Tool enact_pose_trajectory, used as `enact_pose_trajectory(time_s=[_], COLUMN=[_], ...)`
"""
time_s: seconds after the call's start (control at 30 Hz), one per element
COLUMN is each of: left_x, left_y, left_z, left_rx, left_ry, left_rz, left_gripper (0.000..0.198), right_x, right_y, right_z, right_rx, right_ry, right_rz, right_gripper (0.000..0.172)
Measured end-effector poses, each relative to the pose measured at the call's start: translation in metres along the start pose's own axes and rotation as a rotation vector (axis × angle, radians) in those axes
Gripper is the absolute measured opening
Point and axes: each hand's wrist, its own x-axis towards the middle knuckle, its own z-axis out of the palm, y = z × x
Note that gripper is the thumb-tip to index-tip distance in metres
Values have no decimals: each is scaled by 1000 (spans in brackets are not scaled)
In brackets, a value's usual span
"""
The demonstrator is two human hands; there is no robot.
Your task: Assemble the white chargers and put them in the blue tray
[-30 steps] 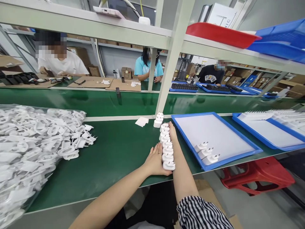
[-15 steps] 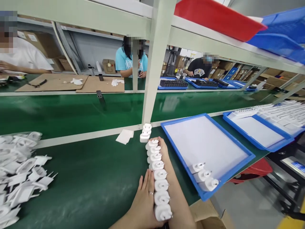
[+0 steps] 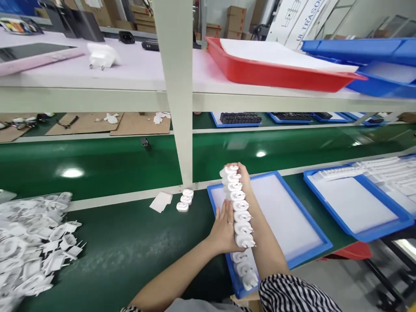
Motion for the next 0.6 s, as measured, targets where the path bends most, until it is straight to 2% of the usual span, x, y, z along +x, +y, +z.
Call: enact_pose_trajectory(time_s=[0.07,0.17,0.27,0.37,0.47,0.6], left_x=[13,13,4,-5,-12,-19], left_y=[0,-9,-17,-21,-24,-30], left_z=[12,34,51,62,66,69], left_rx=[-46,-83,-84,-66,-38,-27], left_ry=[-43,-85,-134,-163,-120,-97], left_rz=[-28,-87,-168,-262,-293,-252], left_gripper=[117,114,116,120,124,127], right_x=[8,14,12,8,3,0], right_y=[12,44,74,92,101,105], right_z=[-21,-36,-35,-28,-24,-21], right_rx=[91,115,104,86,56,-8], right_ry=[31,20,-24,-52,-52,-35], right_rz=[63,124,164,191,185,122], right_gripper=[29,30,32,31,30,33])
